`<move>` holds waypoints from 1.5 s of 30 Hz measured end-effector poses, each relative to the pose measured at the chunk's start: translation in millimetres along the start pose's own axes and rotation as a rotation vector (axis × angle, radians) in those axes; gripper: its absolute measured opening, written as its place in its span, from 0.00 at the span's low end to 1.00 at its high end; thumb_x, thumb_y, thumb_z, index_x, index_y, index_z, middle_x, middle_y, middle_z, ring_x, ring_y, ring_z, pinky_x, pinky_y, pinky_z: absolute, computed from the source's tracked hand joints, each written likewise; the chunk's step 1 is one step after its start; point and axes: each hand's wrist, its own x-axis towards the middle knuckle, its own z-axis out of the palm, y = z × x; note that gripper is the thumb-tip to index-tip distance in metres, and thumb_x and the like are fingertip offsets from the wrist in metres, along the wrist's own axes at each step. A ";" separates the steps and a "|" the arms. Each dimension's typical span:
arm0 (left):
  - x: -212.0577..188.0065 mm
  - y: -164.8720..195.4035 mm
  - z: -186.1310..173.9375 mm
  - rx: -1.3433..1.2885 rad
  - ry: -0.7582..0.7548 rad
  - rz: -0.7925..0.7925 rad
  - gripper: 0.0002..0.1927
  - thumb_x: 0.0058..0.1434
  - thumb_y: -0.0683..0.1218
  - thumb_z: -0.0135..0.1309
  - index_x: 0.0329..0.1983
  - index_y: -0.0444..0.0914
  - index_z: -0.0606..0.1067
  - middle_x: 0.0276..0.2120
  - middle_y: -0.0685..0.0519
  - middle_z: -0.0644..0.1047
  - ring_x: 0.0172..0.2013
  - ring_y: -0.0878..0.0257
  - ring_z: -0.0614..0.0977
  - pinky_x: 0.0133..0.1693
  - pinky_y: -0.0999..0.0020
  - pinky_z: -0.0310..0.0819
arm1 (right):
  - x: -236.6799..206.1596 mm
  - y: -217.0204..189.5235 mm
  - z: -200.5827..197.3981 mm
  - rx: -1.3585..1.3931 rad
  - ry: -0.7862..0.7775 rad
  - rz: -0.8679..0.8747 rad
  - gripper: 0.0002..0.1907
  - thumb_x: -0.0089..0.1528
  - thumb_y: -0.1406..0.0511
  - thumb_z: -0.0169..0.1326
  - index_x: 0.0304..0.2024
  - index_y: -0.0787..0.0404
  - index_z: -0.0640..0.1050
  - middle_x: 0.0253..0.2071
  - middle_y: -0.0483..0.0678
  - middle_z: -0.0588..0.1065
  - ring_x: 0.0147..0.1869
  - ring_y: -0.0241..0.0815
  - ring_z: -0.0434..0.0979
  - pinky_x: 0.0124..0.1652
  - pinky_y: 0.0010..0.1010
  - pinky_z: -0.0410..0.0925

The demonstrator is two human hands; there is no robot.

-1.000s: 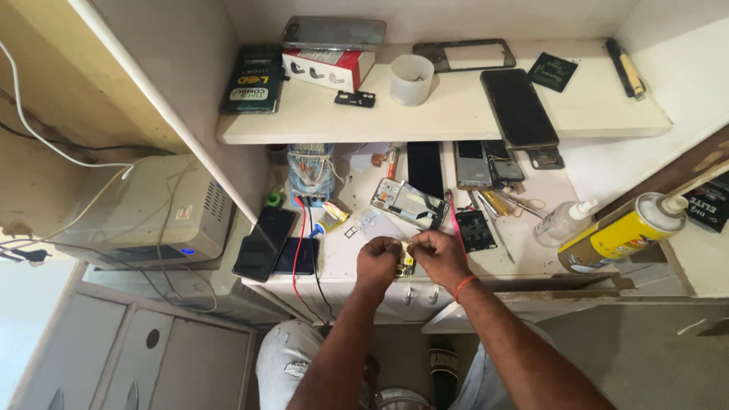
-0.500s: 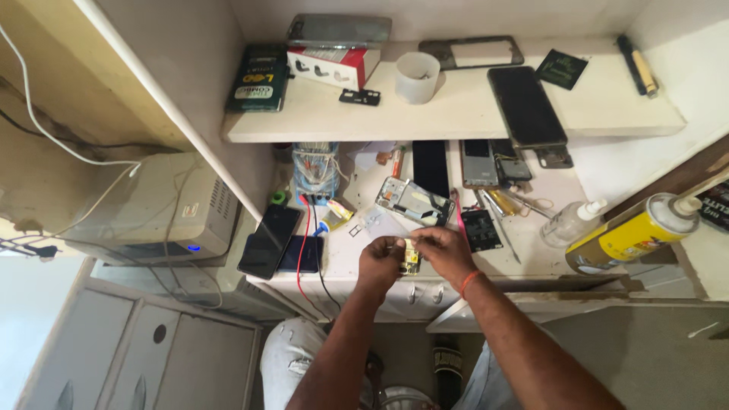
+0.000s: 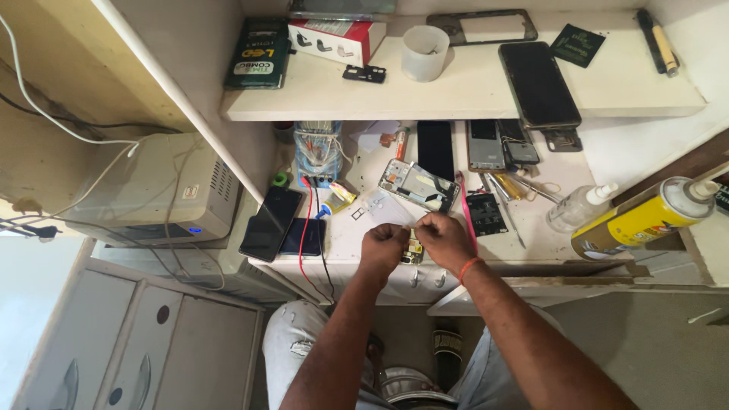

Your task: The person holds multimeter probes against a disassembled phone motherboard on the workbench, probing components and repositioning the board and probes repeatedly. They then set the probes aside, pick up the phone chassis, and use tweezers to work on the phone's internal parts.

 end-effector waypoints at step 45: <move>8.9 7.7 -5.7 -0.106 -0.086 -0.169 0.10 0.59 0.45 0.66 0.34 0.35 0.79 0.27 0.54 0.80 0.27 0.67 0.80 0.33 0.67 0.82 | 10.4 3.8 -5.0 0.195 -0.115 0.040 0.10 0.65 0.62 0.56 0.36 0.62 0.80 0.28 0.38 0.75 0.32 0.27 0.70 0.33 0.22 0.65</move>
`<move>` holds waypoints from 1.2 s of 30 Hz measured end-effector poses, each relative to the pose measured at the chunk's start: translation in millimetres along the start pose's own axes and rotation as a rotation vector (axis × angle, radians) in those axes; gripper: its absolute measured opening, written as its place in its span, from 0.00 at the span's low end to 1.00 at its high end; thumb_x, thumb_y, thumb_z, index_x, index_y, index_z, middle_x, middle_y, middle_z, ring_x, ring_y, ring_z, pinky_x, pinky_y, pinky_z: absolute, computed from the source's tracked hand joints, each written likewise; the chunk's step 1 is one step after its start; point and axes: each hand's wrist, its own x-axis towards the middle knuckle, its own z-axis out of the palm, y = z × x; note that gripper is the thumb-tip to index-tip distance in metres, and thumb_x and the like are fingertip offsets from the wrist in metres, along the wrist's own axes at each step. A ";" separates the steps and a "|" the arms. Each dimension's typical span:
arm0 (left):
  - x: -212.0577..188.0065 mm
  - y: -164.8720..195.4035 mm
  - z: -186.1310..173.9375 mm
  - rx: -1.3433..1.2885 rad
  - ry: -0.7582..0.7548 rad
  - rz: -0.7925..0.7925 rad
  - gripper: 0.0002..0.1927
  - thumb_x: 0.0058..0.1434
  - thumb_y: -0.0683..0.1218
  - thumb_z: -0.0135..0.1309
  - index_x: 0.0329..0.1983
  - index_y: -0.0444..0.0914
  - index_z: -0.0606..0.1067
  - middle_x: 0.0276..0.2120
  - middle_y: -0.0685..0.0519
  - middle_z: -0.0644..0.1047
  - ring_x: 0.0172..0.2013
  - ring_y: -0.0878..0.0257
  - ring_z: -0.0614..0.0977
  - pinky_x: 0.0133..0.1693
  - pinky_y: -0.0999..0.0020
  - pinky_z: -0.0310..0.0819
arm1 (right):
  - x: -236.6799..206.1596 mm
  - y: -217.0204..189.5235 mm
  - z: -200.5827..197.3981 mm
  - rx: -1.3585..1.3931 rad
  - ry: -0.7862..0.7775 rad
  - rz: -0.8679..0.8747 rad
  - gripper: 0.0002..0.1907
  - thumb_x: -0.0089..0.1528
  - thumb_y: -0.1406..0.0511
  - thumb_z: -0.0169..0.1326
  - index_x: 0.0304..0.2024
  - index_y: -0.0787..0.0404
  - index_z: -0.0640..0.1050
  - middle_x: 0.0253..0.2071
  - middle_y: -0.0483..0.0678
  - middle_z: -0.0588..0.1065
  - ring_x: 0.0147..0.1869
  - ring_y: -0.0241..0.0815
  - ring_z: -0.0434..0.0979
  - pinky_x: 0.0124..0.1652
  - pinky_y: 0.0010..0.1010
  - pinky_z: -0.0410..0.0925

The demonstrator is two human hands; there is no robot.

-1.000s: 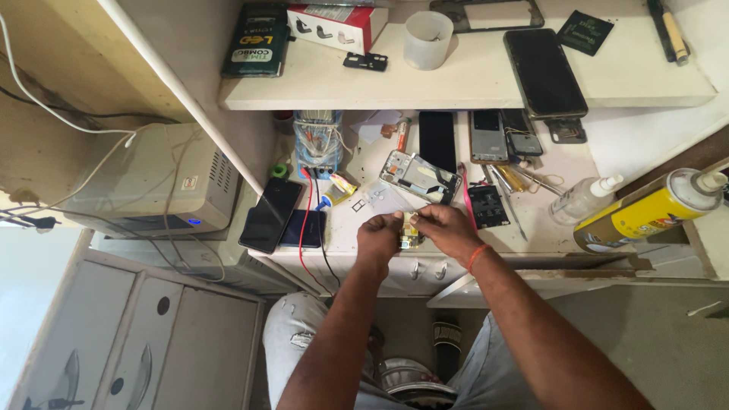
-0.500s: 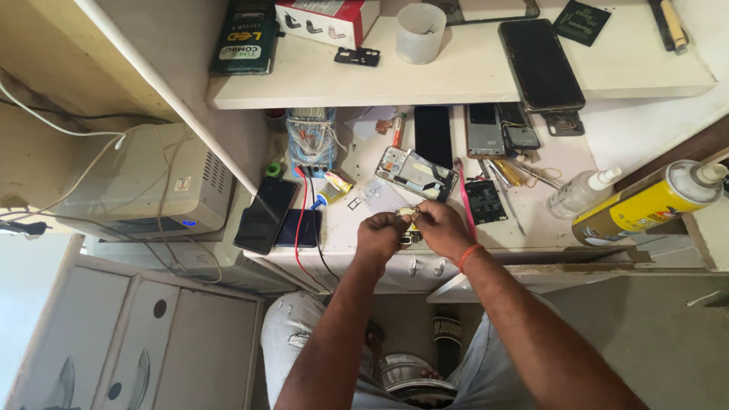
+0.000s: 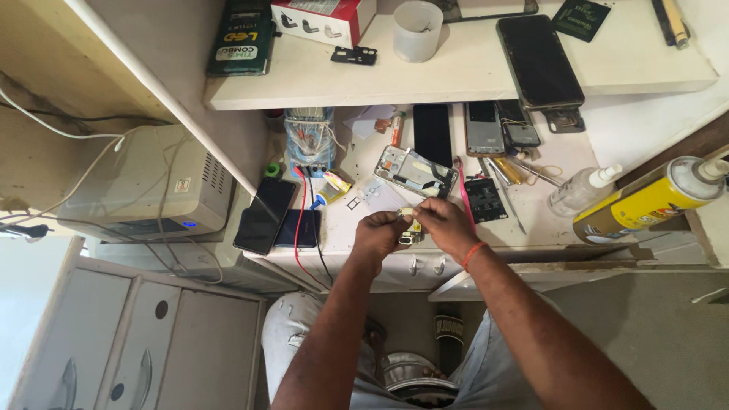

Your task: The person holds multimeter probes against a disassembled phone motherboard on the workbench, probing components and repositioning the board and probes repeatedly. They then set the probes aside, pick up the phone chassis, and use tweezers to work on the phone's internal parts.

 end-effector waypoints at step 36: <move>12.8 -7.9 -4.1 0.049 0.124 -0.023 0.11 0.60 0.51 0.62 0.29 0.40 0.77 0.21 0.58 0.74 0.20 0.69 0.73 0.23 0.72 0.66 | 4.9 28.0 -1.7 -0.089 0.007 -0.029 0.09 0.61 0.64 0.60 0.37 0.65 0.81 0.29 0.42 0.77 0.31 0.27 0.71 0.32 0.24 0.66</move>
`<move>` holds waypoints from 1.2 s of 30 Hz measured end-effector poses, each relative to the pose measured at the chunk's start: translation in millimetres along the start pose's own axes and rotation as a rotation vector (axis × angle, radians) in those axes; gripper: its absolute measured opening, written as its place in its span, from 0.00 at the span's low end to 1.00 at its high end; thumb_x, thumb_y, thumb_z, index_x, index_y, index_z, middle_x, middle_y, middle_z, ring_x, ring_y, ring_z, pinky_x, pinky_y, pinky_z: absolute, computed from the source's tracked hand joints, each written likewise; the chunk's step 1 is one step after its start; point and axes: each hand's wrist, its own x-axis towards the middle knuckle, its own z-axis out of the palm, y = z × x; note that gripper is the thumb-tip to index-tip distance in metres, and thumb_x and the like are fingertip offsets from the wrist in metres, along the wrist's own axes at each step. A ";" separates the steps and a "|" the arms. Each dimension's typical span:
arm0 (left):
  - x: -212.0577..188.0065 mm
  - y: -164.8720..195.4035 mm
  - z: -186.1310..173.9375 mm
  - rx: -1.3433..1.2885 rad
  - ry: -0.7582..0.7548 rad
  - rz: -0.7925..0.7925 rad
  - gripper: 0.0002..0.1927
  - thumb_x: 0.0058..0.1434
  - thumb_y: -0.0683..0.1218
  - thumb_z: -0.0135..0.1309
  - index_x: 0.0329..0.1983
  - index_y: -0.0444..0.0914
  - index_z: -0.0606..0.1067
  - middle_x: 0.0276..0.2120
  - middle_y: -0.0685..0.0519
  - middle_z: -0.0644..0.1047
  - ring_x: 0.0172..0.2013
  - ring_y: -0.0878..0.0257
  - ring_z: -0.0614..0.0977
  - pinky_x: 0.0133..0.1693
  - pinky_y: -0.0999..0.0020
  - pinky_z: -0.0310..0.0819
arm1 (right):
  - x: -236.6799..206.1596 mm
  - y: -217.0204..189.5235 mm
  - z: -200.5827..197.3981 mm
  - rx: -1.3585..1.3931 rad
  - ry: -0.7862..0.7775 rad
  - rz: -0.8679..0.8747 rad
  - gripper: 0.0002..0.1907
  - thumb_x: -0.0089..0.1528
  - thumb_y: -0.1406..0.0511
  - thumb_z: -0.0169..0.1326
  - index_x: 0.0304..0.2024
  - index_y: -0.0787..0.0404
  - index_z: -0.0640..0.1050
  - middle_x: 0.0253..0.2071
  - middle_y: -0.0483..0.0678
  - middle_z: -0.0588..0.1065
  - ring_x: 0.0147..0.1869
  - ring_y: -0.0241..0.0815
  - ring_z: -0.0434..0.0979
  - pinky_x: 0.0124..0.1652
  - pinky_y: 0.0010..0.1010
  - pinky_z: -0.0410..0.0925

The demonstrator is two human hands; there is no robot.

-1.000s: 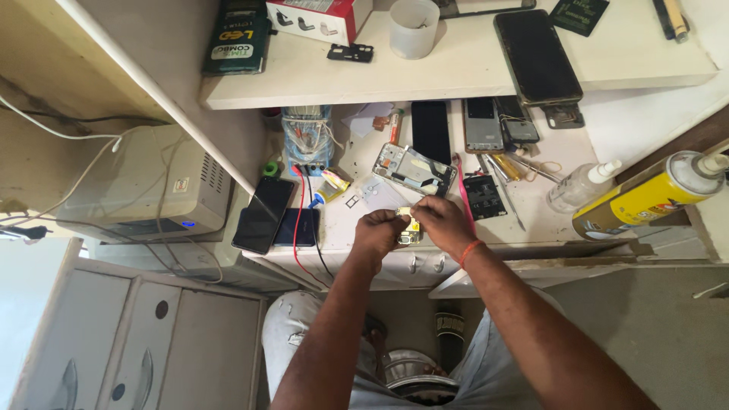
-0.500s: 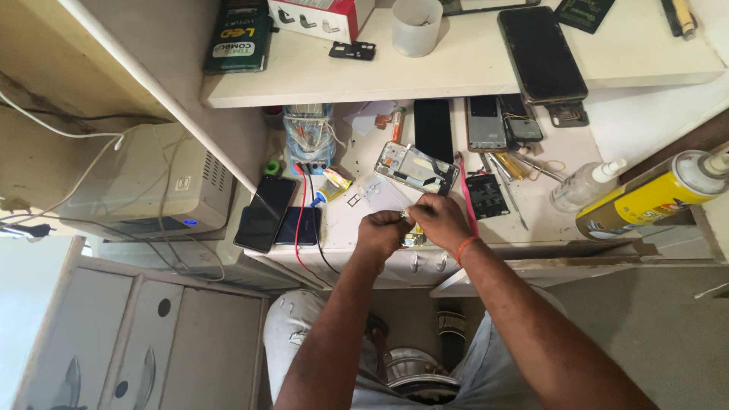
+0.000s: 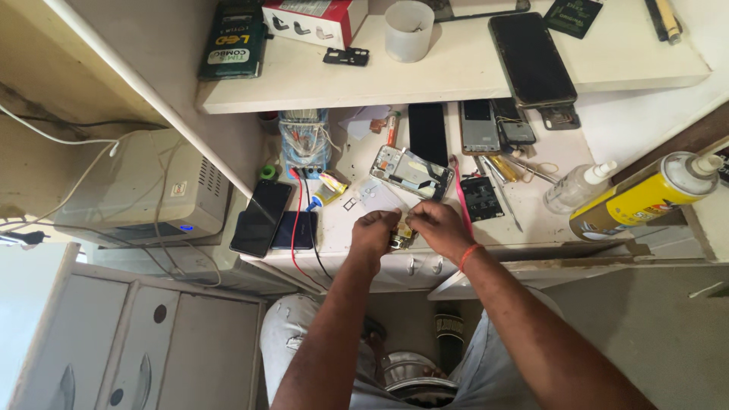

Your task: The person holds multimeter probes against a disassembled phone motherboard on the workbench, probing components and repositioning the board and probes repeatedly. They then set the probes aside, pick up the phone chassis, and use tweezers to work on the phone's internal parts.

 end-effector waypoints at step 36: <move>12.5 -9.5 -11.5 -0.111 -0.147 -0.035 0.08 0.61 0.41 0.61 0.41 0.32 0.78 0.33 0.47 0.83 0.32 0.62 0.86 0.35 0.70 0.83 | 4.5 6.2 3.3 0.248 0.130 0.020 0.11 0.66 0.61 0.55 0.39 0.63 0.79 0.28 0.43 0.78 0.30 0.28 0.73 0.31 0.22 0.67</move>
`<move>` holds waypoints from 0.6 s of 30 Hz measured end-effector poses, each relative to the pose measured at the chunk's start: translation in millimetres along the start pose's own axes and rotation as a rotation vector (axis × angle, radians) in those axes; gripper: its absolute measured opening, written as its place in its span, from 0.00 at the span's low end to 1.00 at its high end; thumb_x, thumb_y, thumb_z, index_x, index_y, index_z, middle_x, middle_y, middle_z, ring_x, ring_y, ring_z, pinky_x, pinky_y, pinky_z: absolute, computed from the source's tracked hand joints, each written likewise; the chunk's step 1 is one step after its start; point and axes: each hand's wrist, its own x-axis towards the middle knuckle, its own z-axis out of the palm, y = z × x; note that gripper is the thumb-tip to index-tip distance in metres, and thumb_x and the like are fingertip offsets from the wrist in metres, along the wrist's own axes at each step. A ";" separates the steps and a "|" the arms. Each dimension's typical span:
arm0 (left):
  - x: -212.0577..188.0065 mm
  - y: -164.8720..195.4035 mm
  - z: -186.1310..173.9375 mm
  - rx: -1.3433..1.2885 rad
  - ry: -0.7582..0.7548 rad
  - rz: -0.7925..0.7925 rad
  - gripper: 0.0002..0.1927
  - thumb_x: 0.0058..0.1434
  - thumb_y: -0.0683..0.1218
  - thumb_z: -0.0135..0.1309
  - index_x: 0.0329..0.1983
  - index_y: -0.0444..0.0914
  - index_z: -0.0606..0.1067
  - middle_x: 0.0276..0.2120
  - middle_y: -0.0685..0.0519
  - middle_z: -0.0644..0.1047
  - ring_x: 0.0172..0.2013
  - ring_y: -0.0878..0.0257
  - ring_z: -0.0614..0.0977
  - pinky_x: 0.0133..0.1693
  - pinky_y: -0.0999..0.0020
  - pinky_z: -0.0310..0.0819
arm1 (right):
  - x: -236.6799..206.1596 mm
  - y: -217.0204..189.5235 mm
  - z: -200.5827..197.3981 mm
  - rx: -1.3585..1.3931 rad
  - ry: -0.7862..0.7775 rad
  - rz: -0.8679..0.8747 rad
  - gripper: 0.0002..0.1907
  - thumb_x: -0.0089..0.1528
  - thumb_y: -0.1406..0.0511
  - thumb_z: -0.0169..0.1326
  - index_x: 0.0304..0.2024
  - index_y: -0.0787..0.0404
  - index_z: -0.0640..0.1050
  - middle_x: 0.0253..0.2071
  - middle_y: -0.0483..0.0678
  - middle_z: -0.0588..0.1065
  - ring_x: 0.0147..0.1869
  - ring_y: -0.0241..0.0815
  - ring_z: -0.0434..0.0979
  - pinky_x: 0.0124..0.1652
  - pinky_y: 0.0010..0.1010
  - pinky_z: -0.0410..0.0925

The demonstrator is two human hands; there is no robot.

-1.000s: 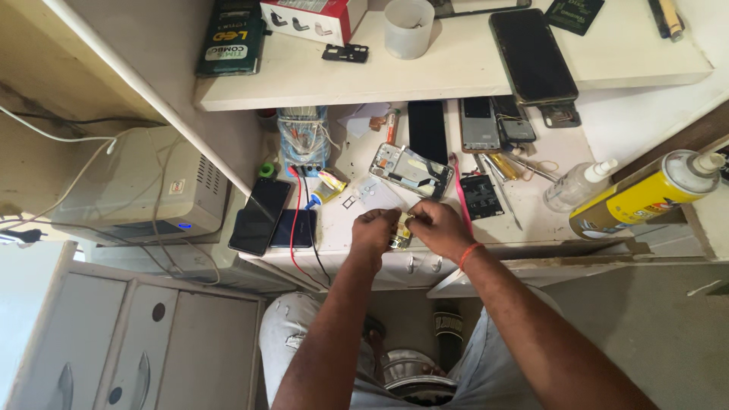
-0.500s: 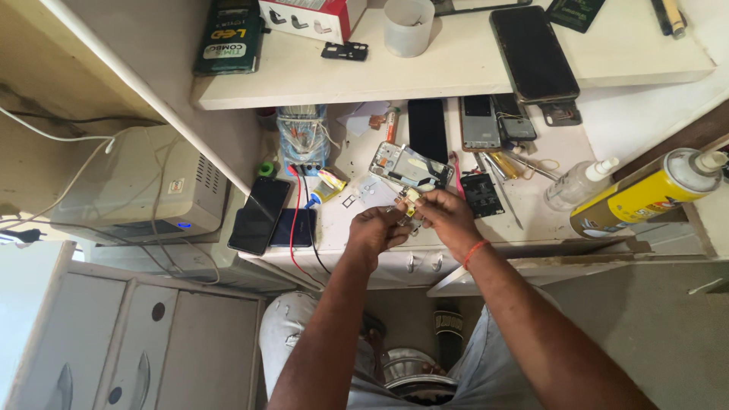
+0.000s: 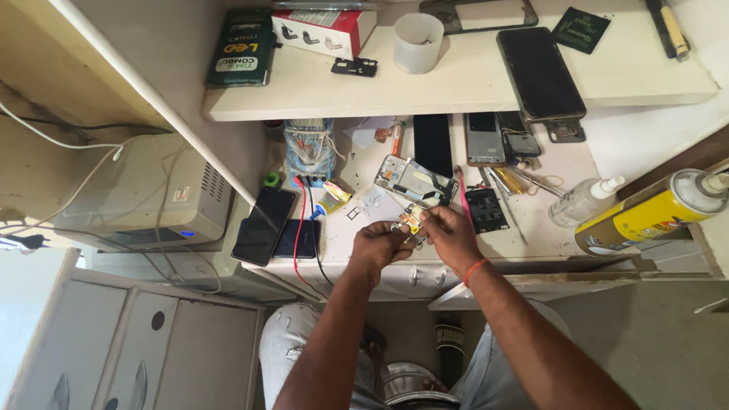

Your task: The person holds multimeter probes against a disassembled phone motherboard on the workbench, probing components and repositioning the board and probes repeatedly. They then set the probes aside, pick up the phone chassis, and use tweezers to work on the phone's internal parts.

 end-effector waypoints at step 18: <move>-4.5 17.3 -0.5 1.108 0.511 0.780 0.16 0.63 0.56 0.56 0.34 0.40 0.83 0.31 0.49 0.81 0.34 0.49 0.82 0.38 0.54 0.76 | 12.9 8.7 -0.4 0.129 0.303 -0.025 0.14 0.66 0.60 0.58 0.33 0.64 0.81 0.27 0.42 0.77 0.27 0.30 0.70 0.30 0.25 0.63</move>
